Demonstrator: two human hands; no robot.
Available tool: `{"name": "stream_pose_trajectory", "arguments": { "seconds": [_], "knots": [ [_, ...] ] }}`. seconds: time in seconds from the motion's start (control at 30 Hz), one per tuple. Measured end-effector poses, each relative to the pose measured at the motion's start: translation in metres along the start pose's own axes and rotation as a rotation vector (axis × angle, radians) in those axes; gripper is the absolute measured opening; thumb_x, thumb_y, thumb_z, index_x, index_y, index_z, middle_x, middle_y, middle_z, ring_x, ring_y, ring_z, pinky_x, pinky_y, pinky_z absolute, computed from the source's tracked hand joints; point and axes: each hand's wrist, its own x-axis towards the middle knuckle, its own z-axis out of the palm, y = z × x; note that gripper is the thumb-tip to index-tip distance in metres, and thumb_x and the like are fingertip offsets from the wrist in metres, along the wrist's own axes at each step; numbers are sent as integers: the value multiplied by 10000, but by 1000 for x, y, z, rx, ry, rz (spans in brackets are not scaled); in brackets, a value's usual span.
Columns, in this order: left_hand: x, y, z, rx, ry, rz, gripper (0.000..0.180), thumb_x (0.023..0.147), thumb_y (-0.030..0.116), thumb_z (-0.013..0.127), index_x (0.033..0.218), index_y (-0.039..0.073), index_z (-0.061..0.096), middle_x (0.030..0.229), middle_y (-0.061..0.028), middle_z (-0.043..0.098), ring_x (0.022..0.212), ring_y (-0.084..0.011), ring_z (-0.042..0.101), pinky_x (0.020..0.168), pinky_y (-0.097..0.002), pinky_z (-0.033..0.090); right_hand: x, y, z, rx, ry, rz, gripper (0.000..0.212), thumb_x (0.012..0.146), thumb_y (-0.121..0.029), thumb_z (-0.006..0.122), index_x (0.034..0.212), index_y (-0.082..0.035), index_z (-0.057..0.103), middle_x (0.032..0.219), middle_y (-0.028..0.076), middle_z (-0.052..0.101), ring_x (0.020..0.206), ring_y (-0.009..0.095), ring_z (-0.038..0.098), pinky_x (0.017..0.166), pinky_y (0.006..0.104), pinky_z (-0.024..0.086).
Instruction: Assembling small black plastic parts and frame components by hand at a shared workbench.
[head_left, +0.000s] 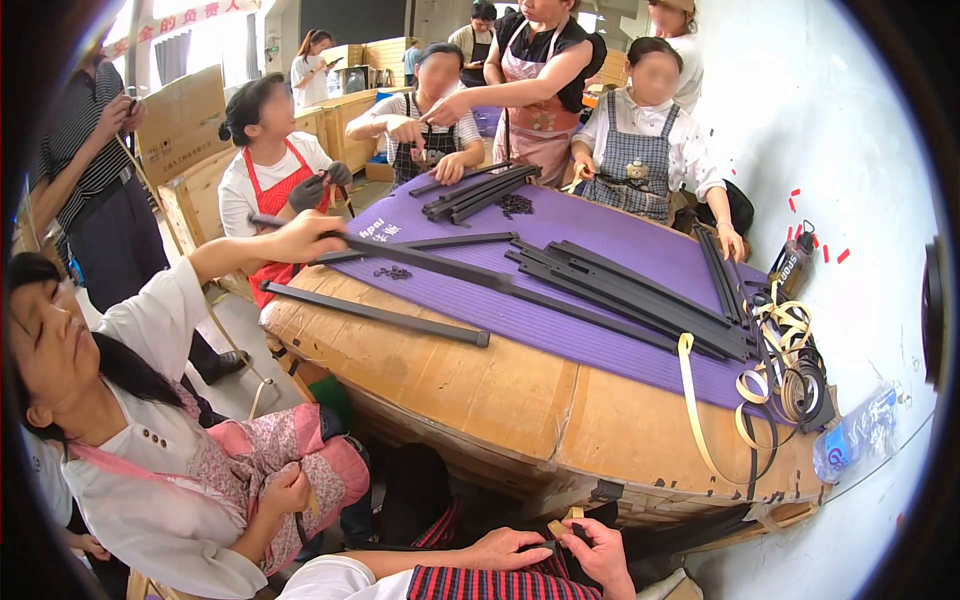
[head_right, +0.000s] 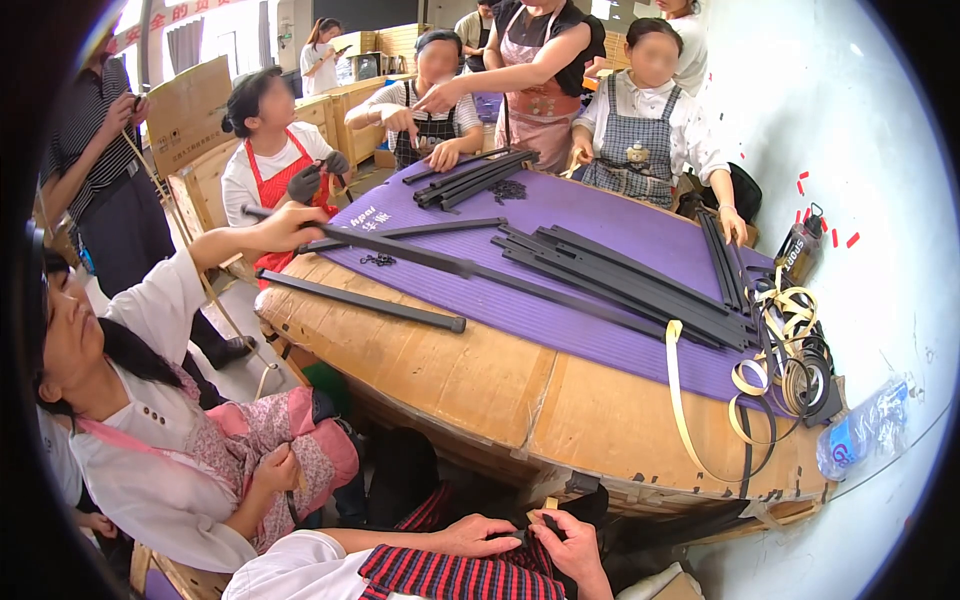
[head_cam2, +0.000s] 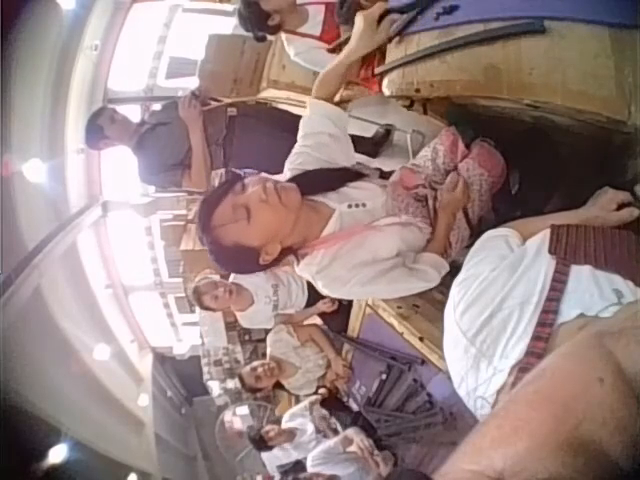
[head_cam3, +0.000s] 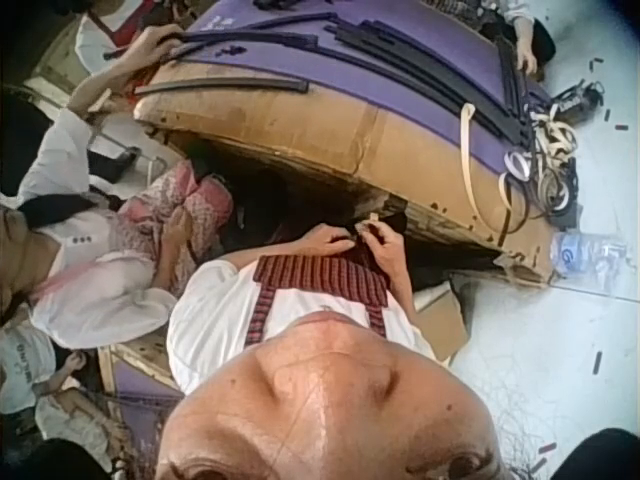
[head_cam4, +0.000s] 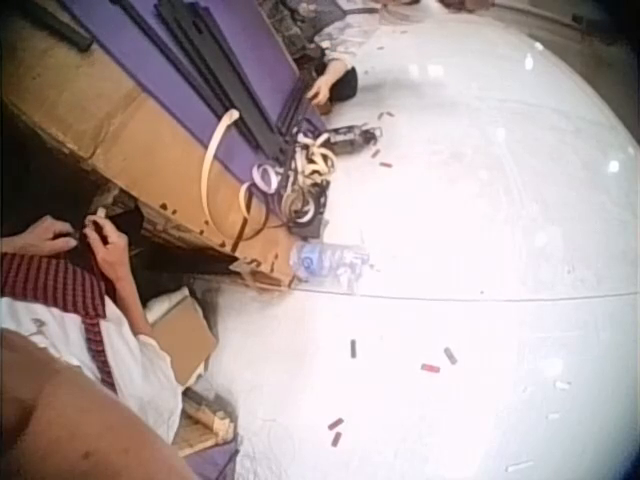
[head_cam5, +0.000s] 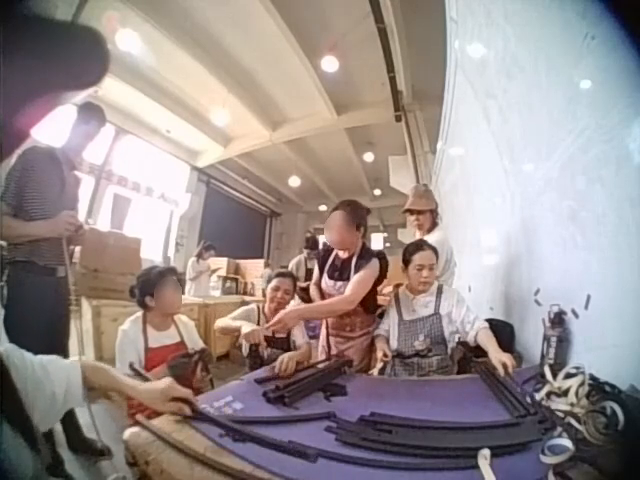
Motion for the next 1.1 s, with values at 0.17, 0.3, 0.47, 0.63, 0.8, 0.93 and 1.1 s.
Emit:
{"name": "stream_pose_trajectory", "arguments": {
  "seconds": [0.17, 0.3, 0.47, 0.63, 0.8, 0.93, 1.1],
  "knots": [
    [1, -3, 0, 22, 9, -38, 394, 839, 380, 487, 971, 20, 576, 756, -167, 605, 697, -295, 597, 631, -348, 461, 1, 6, 1, -34, 2, -14, 180, 764, -45, 616, 936, 5, 594, 766, 58, 635, 715, 90, 597, 649, 221, 478],
    [0, -6, 2, 14, 18, -21, 398, 839, 382, 487, 969, 16, 578, 778, -167, 608, 719, -293, 600, 649, -344, 463, 1, 3, 1, -68, -7, -33, 185, 761, -52, 621, 937, 0, 595, 765, 60, 635, 712, 88, 596, 647, 221, 478],
    [0, -9, 9, 0, 146, 81, 372, 835, 402, 477, 895, 53, 591, 659, -145, 573, 627, -316, 569, 560, -367, 432, 0, 3, 1, -58, 3, -14, 189, 755, -59, 629, 933, -2, 598, 759, 59, 637, 710, 92, 599, 643, 225, 476],
    [0, -6, 5, 15, 99, 14, 388, 831, 400, 488, 943, 44, 589, 727, -167, 590, 682, -314, 585, 607, -367, 449, 1, 6, 1, -82, 3, -42, 187, 752, -58, 631, 927, 1, 600, 755, 62, 638, 706, 93, 597, 642, 225, 476],
    [0, -12, 8, 30, 178, 91, 360, 822, 401, 496, 924, 72, 602, 677, -166, 582, 629, -336, 568, 555, -391, 438, 1, 10, 2, -87, -5, -54, 163, 777, -26, 587, 934, 16, 581, 747, 45, 625, 630, 67, 571, 539, 191, 453],
    [0, -9, 6, 10, 192, 91, 380, 824, 423, 486, 925, 76, 602, 678, -167, 584, 642, -339, 570, 560, -397, 439, 1, 6, 3, -60, -13, -26, 156, 779, -25, 584, 931, 12, 581, 729, 31, 613, 607, 55, 552, 520, 186, 441],
    [-3, -1, 0, 74, 108, 12, 456, 829, 448, 482, 971, 27, 584, 765, -187, 601, 705, -332, 590, 624, -376, 463, 2, 4, 4, -47, -7, 20, 175, 745, -11, 613, 917, 20, 597, 743, 67, 633, 686, 90, 587, 630, 226, 475]
  ]
}}
